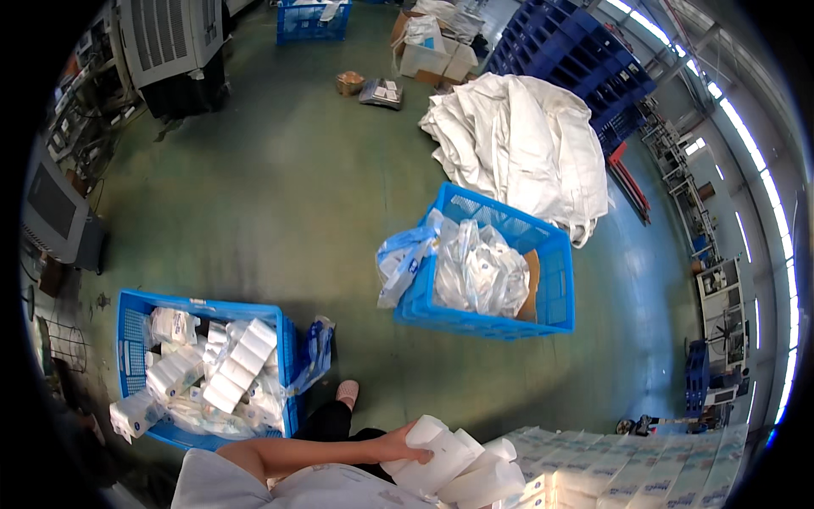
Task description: The person picks up packaged paper rolls and loose paper tubes from a large blue crate and places them into a sorting area on the floor and onto a plastic pallet.
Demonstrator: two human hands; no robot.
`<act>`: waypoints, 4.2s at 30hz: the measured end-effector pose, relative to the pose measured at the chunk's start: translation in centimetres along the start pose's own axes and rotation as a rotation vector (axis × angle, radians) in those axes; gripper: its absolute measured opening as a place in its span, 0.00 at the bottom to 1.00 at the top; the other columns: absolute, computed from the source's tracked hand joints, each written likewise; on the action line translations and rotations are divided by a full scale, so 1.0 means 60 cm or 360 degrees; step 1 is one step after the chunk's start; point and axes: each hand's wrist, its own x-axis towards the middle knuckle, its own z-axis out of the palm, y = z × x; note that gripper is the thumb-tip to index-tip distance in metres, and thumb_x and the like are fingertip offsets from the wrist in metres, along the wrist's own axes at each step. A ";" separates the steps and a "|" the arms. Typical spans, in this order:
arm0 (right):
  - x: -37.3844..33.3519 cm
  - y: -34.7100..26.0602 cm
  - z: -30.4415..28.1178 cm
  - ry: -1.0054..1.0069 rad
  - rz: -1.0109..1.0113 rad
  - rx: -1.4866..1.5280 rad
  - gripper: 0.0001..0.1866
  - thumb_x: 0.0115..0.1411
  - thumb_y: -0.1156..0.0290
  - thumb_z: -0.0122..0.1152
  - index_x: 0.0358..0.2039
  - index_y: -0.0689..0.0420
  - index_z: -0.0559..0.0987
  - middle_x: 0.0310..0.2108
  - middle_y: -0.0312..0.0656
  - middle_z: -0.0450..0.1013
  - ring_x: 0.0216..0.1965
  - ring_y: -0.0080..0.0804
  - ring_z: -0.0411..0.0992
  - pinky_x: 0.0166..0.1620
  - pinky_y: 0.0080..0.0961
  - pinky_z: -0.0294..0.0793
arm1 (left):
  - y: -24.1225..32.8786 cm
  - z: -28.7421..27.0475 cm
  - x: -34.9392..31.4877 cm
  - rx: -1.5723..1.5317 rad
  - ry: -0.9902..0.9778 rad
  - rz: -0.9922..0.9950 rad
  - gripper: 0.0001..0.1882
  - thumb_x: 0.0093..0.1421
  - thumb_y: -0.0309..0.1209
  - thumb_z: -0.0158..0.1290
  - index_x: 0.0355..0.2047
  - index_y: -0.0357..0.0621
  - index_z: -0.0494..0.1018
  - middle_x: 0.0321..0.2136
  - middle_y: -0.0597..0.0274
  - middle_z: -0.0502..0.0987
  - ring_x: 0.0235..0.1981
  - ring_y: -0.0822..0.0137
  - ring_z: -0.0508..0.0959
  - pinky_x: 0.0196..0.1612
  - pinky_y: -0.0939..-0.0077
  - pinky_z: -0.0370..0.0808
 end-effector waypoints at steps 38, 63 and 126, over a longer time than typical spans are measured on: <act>0.854 -0.747 2.498 -0.0793 0.0208 -0.0677 0.29 0.61 0.47 0.41 0.52 0.59 0.65 0.45 0.50 0.69 0.38 0.43 0.72 0.38 0.40 0.74 | 1.796 -1.576 0.301 -0.0300 0.0958 0.0508 0.30 0.53 0.32 0.55 0.53 0.39 0.57 0.44 0.57 0.69 0.45 0.65 0.71 0.48 0.70 0.70; 1.356 -1.177 3.806 -0.0503 0.0226 -0.0186 0.30 0.61 0.47 0.40 0.52 0.59 0.64 0.45 0.53 0.68 0.36 0.47 0.73 0.35 0.44 0.75 | 2.997 -2.605 0.705 0.0030 0.0669 0.0131 0.30 0.54 0.34 0.54 0.54 0.42 0.56 0.45 0.57 0.68 0.46 0.66 0.69 0.49 0.69 0.69; 0.895 -0.340 3.754 0.2062 0.0046 0.2468 0.13 0.59 0.65 0.52 0.41 0.59 0.74 0.34 0.44 0.74 0.32 0.33 0.75 0.36 0.29 0.76 | 2.312 -2.448 1.203 0.3870 -0.2815 -0.1277 0.14 0.48 0.35 0.50 0.12 0.41 0.74 0.12 0.55 0.73 0.16 0.62 0.75 0.21 0.68 0.72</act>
